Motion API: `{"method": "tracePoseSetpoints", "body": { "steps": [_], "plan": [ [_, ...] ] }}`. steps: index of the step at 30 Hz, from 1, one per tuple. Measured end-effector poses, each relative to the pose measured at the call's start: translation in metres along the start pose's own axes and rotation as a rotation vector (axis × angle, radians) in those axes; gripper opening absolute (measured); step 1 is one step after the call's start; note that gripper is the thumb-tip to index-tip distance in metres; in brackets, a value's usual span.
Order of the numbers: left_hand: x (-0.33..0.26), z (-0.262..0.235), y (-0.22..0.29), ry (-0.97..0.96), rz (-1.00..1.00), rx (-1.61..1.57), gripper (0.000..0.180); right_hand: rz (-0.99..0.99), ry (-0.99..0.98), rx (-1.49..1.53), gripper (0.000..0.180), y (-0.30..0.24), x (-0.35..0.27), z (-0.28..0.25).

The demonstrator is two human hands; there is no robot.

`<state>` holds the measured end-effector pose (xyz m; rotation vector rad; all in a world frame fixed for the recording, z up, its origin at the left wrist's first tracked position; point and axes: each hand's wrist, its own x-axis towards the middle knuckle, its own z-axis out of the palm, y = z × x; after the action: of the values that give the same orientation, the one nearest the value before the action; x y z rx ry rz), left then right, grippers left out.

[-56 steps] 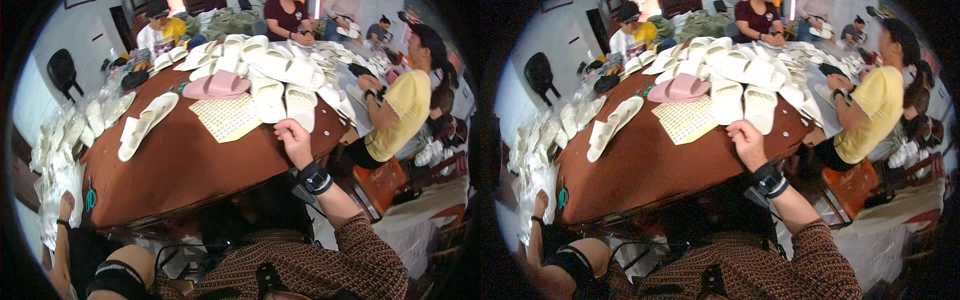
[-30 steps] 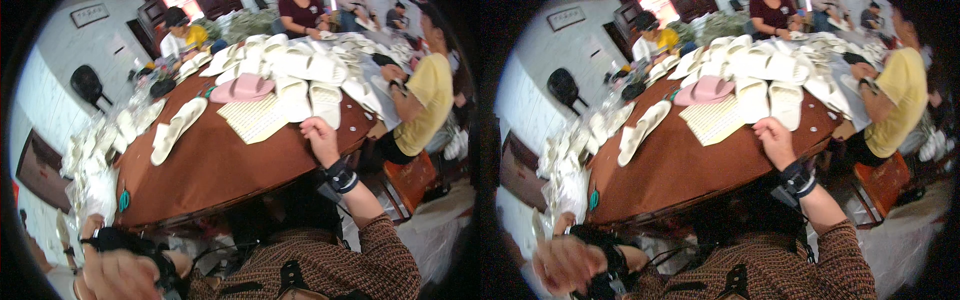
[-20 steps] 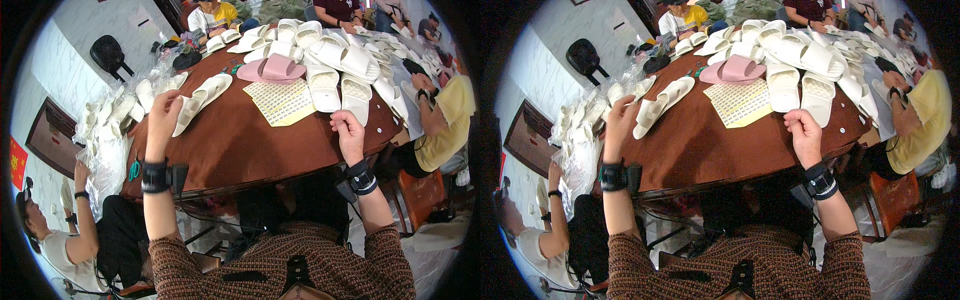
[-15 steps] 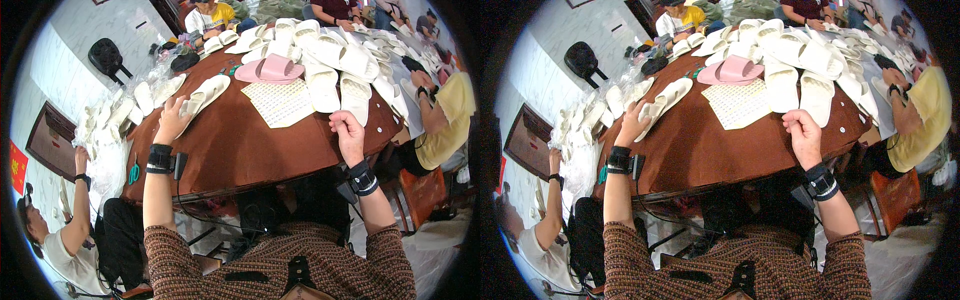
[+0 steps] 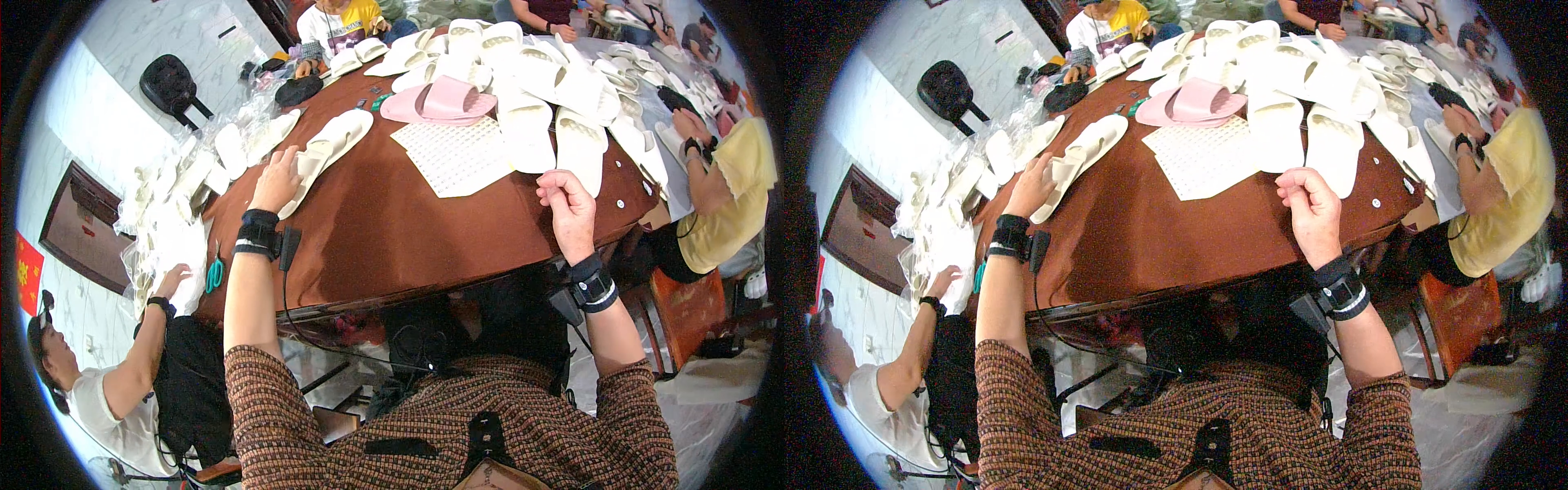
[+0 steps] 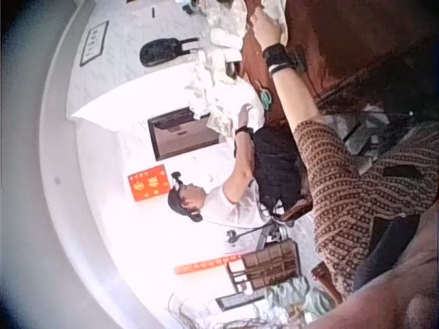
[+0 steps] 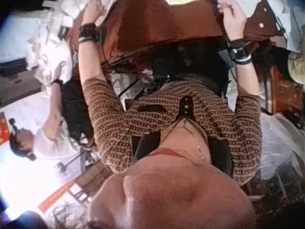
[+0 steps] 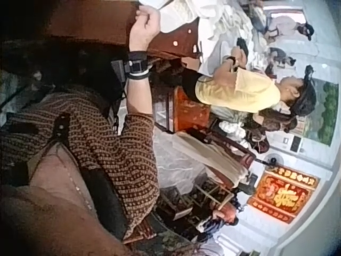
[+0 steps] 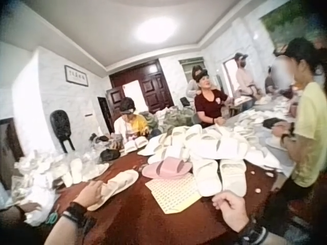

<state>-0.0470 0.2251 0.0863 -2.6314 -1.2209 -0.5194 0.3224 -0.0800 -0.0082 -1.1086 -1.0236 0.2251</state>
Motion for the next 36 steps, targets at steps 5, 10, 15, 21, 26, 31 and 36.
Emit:
{"method": "tracePoseSetpoints", "body": {
  "steps": [5, 10, 15, 21, 26, 31, 36],
  "plan": [
    [0.004, 0.004, 0.005, -0.016, 0.033, 0.120, 0.040, 0.016, 0.006, 0.014, 0.012, 0.000, -0.001, 0.003],
    [0.007, -0.005, 0.030, -0.181, 0.042, 0.331, 0.018, 0.014, 0.007, 0.012, 0.013, -0.001, -0.001, 0.002],
    [-0.006, -0.034, 0.033, -0.143, 0.111, 0.134, 0.018, 0.019, 0.000, 0.029, 0.014, -0.003, 0.000, 0.003],
    [-0.015, -0.089, 0.079, -0.559, -0.250, -0.629, 0.026, 0.008, -0.057, -0.038, 0.013, -0.003, 0.000, -0.002],
    [-0.027, -0.093, 0.113, -0.519, -0.326, -1.030, 0.025, 0.140, -0.313, 0.008, 0.031, -0.017, -0.007, 0.011],
    [-0.029, -0.086, 0.150, -0.501, -0.360, -1.155, 0.029, 0.109, -0.692, 0.253, 0.093, -0.057, -0.016, 0.046],
    [-0.041, -0.068, 0.179, -0.474, -0.400, -1.381, 0.029, -0.007, -0.555, -0.025, 0.073, -0.057, -0.007, 0.062]
  ]
}}
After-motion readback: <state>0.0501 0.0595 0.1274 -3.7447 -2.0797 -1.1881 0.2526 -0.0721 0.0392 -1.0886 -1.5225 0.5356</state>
